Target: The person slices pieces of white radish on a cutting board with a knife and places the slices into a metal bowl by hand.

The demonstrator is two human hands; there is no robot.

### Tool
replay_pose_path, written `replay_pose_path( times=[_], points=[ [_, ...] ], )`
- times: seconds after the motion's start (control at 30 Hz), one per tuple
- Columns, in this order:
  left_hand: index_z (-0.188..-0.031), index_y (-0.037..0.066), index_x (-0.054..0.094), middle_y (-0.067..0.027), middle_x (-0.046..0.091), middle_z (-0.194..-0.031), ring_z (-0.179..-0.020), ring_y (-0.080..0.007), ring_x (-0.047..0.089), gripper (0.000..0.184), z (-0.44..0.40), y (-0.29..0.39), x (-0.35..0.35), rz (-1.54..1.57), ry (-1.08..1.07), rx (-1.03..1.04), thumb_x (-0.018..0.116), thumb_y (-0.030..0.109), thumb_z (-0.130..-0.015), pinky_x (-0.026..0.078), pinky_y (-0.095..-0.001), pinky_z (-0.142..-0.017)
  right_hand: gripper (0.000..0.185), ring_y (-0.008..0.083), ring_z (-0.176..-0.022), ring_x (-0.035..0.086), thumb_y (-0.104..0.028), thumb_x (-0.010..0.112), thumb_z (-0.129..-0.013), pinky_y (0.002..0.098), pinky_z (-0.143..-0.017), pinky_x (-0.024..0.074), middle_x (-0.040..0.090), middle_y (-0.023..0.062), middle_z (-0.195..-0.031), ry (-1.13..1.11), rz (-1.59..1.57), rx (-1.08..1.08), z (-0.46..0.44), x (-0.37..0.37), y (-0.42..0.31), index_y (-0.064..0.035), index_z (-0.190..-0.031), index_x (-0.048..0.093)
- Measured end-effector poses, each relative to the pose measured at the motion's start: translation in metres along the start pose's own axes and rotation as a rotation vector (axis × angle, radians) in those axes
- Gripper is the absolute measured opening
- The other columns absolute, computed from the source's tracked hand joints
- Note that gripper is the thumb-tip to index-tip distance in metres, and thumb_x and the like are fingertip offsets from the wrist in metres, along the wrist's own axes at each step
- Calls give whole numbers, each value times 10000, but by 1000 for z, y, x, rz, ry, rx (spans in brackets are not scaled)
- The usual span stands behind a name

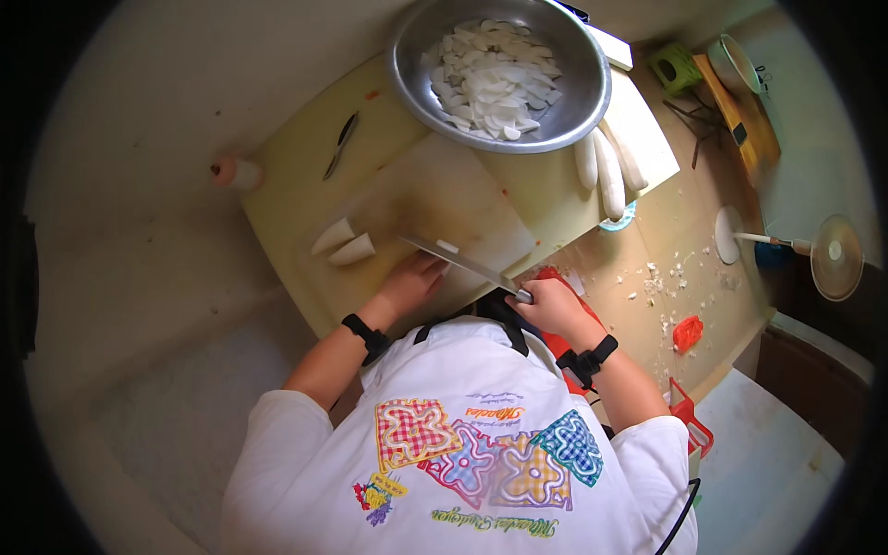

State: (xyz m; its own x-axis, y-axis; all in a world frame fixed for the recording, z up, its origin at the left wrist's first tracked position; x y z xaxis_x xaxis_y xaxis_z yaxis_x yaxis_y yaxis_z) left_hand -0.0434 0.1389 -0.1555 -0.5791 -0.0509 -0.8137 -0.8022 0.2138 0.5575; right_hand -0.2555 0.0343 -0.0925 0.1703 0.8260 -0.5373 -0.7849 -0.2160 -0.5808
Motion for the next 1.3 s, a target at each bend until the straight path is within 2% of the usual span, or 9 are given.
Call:
replay_pose_path(
  times=[0.03, 0.27, 0.37, 0.47, 0.57, 0.67, 0.97, 1.03, 1.3],
  points=[
    [-1170, 65, 647, -133, 618, -1184, -1080, -352, 603, 356, -1, 2, -3, -8, 34, 21, 680, 118, -819, 532, -436, -910, 411, 392, -607, 587, -381, 698, -879, 445, -598, 471, 605, 219, -658, -21, -11, 16, -1, 1, 1, 7, -755, 645],
    [-1174, 55, 641, -146, 598, -1205, -1094, -362, 593, 361, -4, 1, -3, 63, -1, -47, 673, 113, -819, 527, -443, -912, 395, 401, -652, 612, -373, 684, -890, 450, -626, 486, 630, 235, -703, -88, 2, 63, -6, 1, 0, 14, -813, 670],
    [-1226, 30, 630, -163, 586, -1267, -1189, -365, 552, 399, -3, -4, 4, 67, -150, -119, 640, 127, -840, 493, -436, -997, 392, 412, -673, 620, -365, 678, -895, 458, -646, 493, 633, 245, -718, -98, 52, 58, -9, 3, -1, 21, -828, 670],
    [-1228, 40, 635, -159, 591, -1268, -1182, -365, 558, 401, -2, -3, 5, 69, -111, -93, 641, 131, -838, 495, -434, -992, 395, 420, -685, 622, -359, 676, -897, 463, -656, 496, 633, 253, -725, -121, 45, 80, -10, 5, 0, 28, -823, 668],
    [-1171, 52, 647, -149, 606, -1203, -1082, -371, 595, 360, -2, -1, 1, 54, -16, -58, 673, 110, -817, 531, -443, -901, 395, 423, -696, 626, -358, 676, -899, 462, -665, 501, 636, 256, -732, -138, 49, 66, -14, 9, 2, 31, -832, 669],
    [-1228, 34, 635, -154, 597, -1263, -1180, -365, 560, 411, 0, -3, 6, 73, -93, -115, 645, 119, -827, 495, -433, -990, 393, 421, -705, 630, -356, 672, -903, 460, -674, 506, 639, 257, -743, -154, 40, 84, -18, 14, 6, 30, -830, 665],
    [-1203, 35, 651, -158, 623, -1214, -1129, -359, 594, 390, -2, 1, 1, 68, -50, -121, 649, 121, -823, 513, -410, -963, 393, 423, -732, 641, -369, 655, -915, 461, -696, 514, 646, 250, -762, -186, 64, 68, -27, 19, 4, 14, -825, 663],
    [-1152, 55, 669, -126, 654, -1131, -994, -322, 648, 348, -4, 5, -8, 32, 50, -83, 672, 105, -808, 565, -405, -812, 373, 429, -746, 646, -357, 644, -916, 463, -704, 517, 654, 253, -780, -164, 54, 54, -32, 24, 2, 10, -857, 675],
    [-1154, 59, 665, -133, 652, -1146, -1005, -318, 643, 342, -4, 1, -3, 73, -29, -153, 656, 110, -816, 548, -396, -866, 358, 439, -747, 646, -328, 634, -906, 479, -706, 514, 659, 267, -793, -129, -35, -2, -61, 34, -17, 23, -859, 683]
  ],
)
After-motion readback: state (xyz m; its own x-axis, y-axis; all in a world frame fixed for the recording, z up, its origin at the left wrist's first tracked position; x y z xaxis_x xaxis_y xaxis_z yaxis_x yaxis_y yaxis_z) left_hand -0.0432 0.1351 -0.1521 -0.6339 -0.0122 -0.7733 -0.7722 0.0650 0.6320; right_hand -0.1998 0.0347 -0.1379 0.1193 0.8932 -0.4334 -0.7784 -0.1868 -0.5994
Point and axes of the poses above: each hand's wrist, its own z-axis away from the middle knuckle, its own x-axis out of the palm, y = z × x, the point moved 7 cm from there along -z, towards the middle knuckle
